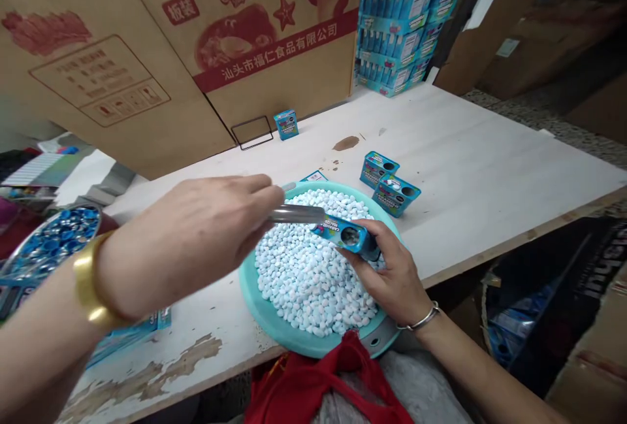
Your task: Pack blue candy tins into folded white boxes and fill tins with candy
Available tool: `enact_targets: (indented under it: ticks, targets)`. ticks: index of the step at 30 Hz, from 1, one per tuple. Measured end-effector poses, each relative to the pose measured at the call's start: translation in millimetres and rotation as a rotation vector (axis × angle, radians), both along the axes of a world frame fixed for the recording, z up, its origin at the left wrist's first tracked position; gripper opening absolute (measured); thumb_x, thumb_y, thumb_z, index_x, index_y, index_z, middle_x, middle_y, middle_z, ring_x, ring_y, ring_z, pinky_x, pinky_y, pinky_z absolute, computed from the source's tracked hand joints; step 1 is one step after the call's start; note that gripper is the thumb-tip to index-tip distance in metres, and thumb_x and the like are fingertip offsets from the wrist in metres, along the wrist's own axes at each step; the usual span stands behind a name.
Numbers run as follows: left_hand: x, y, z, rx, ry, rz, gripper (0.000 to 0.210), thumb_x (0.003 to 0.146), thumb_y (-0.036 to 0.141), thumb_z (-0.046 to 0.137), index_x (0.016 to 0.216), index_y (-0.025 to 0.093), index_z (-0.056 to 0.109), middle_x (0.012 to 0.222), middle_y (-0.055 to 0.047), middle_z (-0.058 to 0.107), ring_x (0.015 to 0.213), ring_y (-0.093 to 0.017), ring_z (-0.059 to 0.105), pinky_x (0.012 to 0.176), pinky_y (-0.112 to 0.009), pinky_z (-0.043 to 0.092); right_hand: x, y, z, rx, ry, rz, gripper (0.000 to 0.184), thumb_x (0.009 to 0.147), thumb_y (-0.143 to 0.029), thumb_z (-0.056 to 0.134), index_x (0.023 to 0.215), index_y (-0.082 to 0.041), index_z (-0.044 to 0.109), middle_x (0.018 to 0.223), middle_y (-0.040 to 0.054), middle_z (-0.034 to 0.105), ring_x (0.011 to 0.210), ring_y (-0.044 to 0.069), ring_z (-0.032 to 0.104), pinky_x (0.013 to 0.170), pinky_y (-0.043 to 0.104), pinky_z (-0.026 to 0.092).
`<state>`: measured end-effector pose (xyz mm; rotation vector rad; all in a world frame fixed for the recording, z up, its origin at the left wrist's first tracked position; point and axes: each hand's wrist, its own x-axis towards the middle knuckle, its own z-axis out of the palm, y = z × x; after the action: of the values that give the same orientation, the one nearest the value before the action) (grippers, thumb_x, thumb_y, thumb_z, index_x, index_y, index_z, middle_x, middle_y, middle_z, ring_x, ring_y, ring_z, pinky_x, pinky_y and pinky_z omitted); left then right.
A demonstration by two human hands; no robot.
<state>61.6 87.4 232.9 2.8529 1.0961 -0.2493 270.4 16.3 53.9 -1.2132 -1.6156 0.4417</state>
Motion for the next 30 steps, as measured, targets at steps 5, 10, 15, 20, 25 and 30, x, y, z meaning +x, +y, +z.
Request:
enact_targets:
  ticks: [5, 10, 15, 20, 25, 30]
  targets:
    - [-34, 14, -86.5, -0.21, 0.015, 0.056, 0.022, 0.094, 0.023, 0.035, 0.086, 0.017, 0.054, 0.084, -0.007, 0.061, 0.072, -0.016, 0.056, 0.064, -0.027, 0.042, 18, -1, -3.2, -0.062, 0.018, -0.13, 0.038, 0.084, -0.031, 0.063, 0.12, -0.026, 0.05, 0.109, 0.0061, 0.062, 0.099, 0.024, 0.061, 0.086, 0.038, 0.051]
    - [-45, 13, -134.3, -0.409, -0.142, 0.173, 0.027, 0.09, 0.028, 0.046, 0.114, 0.017, 0.046, 0.084, -0.004, 0.062, 0.07, -0.016, 0.058, 0.062, -0.026, 0.044, 24, -1, -12.1, -0.105, 0.152, -0.15, 0.042, 0.083, -0.032, 0.066, 0.12, -0.024, 0.049, 0.112, 0.0067, 0.059, 0.102, 0.024, 0.059, 0.089, 0.04, 0.049]
    - [-39, 11, -132.0, -0.19, 0.167, 0.183, 0.016, 0.092, 0.023, 0.038, 0.095, 0.016, 0.053, 0.096, -0.011, 0.061, 0.071, -0.018, 0.061, 0.058, -0.027, 0.044, 24, 0, -13.6, -0.127, 0.206, -0.163, 0.044, 0.081, -0.032, 0.068, 0.12, -0.024, 0.05, 0.112, 0.0067, 0.06, 0.102, 0.024, 0.059, 0.09, 0.042, 0.049]
    - [-20, 4, -146.8, -0.063, 0.269, 0.252, 0.023, 0.096, 0.021, 0.029, 0.1, 0.013, 0.05, 0.094, -0.013, 0.06, 0.065, -0.018, 0.061, 0.052, -0.027, 0.043, 26, -2, -12.1, -0.124, 0.221, -0.168, 0.046, 0.08, -0.03, 0.07, 0.121, -0.024, 0.05, 0.114, 0.0068, 0.06, 0.104, 0.024, 0.059, 0.092, 0.042, 0.048]
    - [12, -8, -165.5, -0.221, 0.254, 0.148, 0.019, 0.093, 0.014, 0.03, 0.101, 0.015, 0.047, 0.083, -0.011, 0.062, 0.067, -0.024, 0.064, 0.053, -0.03, 0.044, 28, -1, -11.5, -0.12, 0.214, -0.166, 0.044, 0.08, -0.031, 0.069, 0.12, -0.024, 0.051, 0.113, 0.0069, 0.06, 0.103, 0.024, 0.06, 0.09, 0.041, 0.049]
    - [30, -10, -174.2, -0.312, 0.156, -0.067, 0.017, 0.088, 0.013, 0.04, 0.103, 0.017, 0.047, 0.094, -0.011, 0.064, 0.076, -0.025, 0.065, 0.059, -0.032, 0.046, 27, 0, -10.4, -0.118, 0.198, -0.179, 0.044, 0.08, -0.033, 0.069, 0.119, -0.024, 0.051, 0.112, 0.0073, 0.06, 0.103, 0.024, 0.06, 0.089, 0.042, 0.05]
